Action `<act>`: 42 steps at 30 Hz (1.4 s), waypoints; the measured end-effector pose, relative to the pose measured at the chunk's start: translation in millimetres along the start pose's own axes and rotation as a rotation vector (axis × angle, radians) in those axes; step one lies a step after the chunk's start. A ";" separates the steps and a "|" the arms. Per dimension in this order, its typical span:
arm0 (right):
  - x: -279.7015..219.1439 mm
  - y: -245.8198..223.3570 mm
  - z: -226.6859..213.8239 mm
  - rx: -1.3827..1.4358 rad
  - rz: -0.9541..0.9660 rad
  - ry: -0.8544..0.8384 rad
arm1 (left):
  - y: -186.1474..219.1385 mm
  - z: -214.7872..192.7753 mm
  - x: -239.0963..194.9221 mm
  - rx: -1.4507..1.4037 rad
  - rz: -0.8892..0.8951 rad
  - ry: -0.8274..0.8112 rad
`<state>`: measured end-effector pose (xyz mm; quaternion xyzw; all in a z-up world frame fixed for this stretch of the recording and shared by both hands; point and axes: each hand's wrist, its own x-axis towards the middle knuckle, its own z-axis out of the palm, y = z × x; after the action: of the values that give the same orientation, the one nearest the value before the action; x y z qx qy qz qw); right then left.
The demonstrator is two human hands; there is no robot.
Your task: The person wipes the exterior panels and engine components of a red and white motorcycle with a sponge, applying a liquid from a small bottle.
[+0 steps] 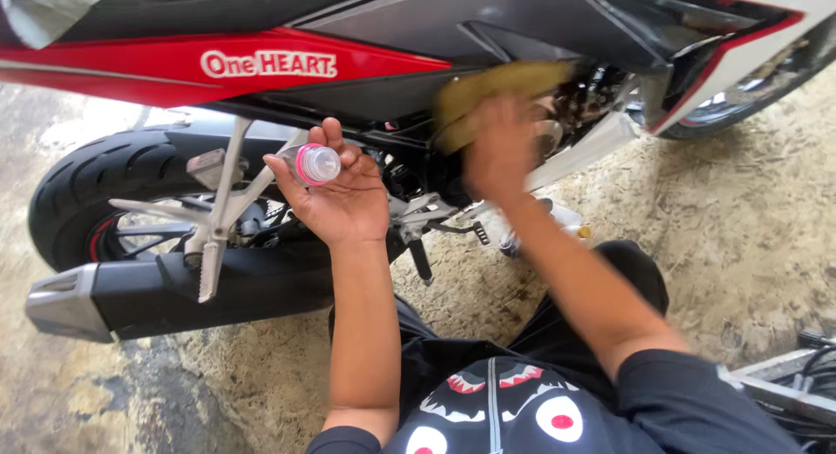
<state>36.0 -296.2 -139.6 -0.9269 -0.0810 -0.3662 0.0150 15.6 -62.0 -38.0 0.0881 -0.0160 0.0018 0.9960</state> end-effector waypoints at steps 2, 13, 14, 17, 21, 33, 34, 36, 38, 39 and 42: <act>-23.8 -48.5 -6.6 0.147 -0.180 -0.187 | -10.4 1.2 1.5 -0.068 -0.048 0.049; -24.4 -65.2 6.3 0.386 0.209 -0.234 | -35.3 -18.2 -3.1 0.019 -0.097 0.040; -34.1 -70.9 0.9 0.401 0.179 -0.315 | -41.2 -19.1 -3.7 0.024 -0.112 0.053; -42.8 -68.3 -1.3 0.406 0.210 -0.407 | -44.2 -21.9 -5.2 0.075 -0.135 0.119; -15.4 -37.4 13.7 0.797 0.396 0.150 | -28.3 -21.6 -4.0 0.063 -0.080 0.098; -66.9 -47.3 17.5 0.405 0.028 -0.059 | -21.5 -28.8 5.4 0.016 -0.080 0.076; -62.6 -55.6 21.6 0.389 0.039 -0.016 | -20.7 -27.8 6.3 0.019 -0.074 0.091; -78.3 -57.4 16.1 0.294 -0.140 -0.287 | -16.1 -25.9 6.5 0.026 -0.059 0.117; -109.2 -50.8 5.9 0.245 -0.188 -0.447 | -9.2 -25.9 6.4 0.030 -0.042 0.137; -125.7 -46.3 -0.8 0.246 -0.147 -0.477 | -3.9 -27.4 4.4 0.031 -0.043 0.143; -131.1 -45.0 9.8 0.137 -0.119 -0.458 | 15.7 -37.4 2.2 0.015 -0.012 0.134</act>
<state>-58.8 -269.3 -237.5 -0.9762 -0.1614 -0.1403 0.0372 18.8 -40.0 -72.0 0.0953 0.0511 0.0016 0.9941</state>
